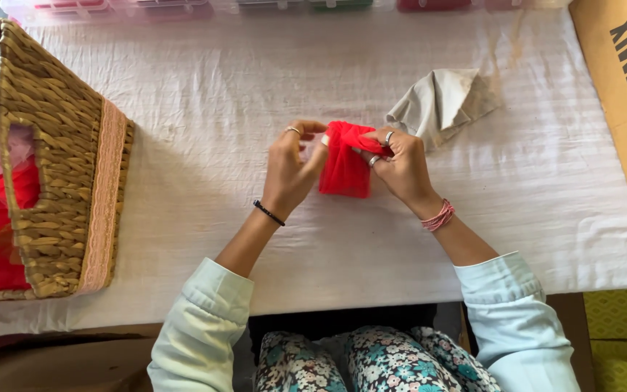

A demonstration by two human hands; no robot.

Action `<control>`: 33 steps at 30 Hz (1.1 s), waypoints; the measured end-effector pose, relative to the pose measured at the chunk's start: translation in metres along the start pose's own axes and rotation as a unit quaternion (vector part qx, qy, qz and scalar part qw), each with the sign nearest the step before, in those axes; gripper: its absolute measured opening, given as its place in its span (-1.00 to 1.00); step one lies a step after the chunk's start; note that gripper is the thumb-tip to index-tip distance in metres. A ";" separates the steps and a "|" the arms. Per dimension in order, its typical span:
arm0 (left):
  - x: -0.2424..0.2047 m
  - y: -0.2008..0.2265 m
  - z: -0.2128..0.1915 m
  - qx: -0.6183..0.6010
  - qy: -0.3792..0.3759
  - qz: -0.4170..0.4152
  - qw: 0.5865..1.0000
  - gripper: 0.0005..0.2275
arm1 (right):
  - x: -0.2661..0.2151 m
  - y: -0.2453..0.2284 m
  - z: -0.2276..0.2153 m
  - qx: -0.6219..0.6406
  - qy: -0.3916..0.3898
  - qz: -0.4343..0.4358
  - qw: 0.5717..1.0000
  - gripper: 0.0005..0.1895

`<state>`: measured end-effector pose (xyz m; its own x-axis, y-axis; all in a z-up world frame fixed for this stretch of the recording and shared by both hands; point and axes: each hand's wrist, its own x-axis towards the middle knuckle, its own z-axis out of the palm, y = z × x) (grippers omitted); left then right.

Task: Wrap a small box with pink tissue paper and place it into a plastic container.

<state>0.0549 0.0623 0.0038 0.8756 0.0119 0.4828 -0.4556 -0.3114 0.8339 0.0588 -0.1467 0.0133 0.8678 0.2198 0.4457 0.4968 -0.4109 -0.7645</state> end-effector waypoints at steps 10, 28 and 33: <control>-0.023 0.006 0.019 0.220 -0.033 0.094 0.970 -0.78 | -0.001 0.008 -0.001 0.024 -0.009 0.061 0.998 -0.90; -0.026 0.007 0.016 0.309 -0.079 0.155 0.935 -0.84 | -0.005 -0.035 -0.008 -0.112 -0.040 -0.095 0.988 -0.51; -0.028 0.006 0.019 0.308 -0.064 0.160 0.936 -0.83 | -0.008 -0.019 -0.003 -0.090 -0.031 -0.091 0.991 -0.55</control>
<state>0.0309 0.0424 -0.0101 0.7400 -0.2777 0.6126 -0.5538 -0.7685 0.3205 0.0425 -0.1435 0.0258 0.7663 0.3566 0.5345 0.6390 -0.5090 -0.5767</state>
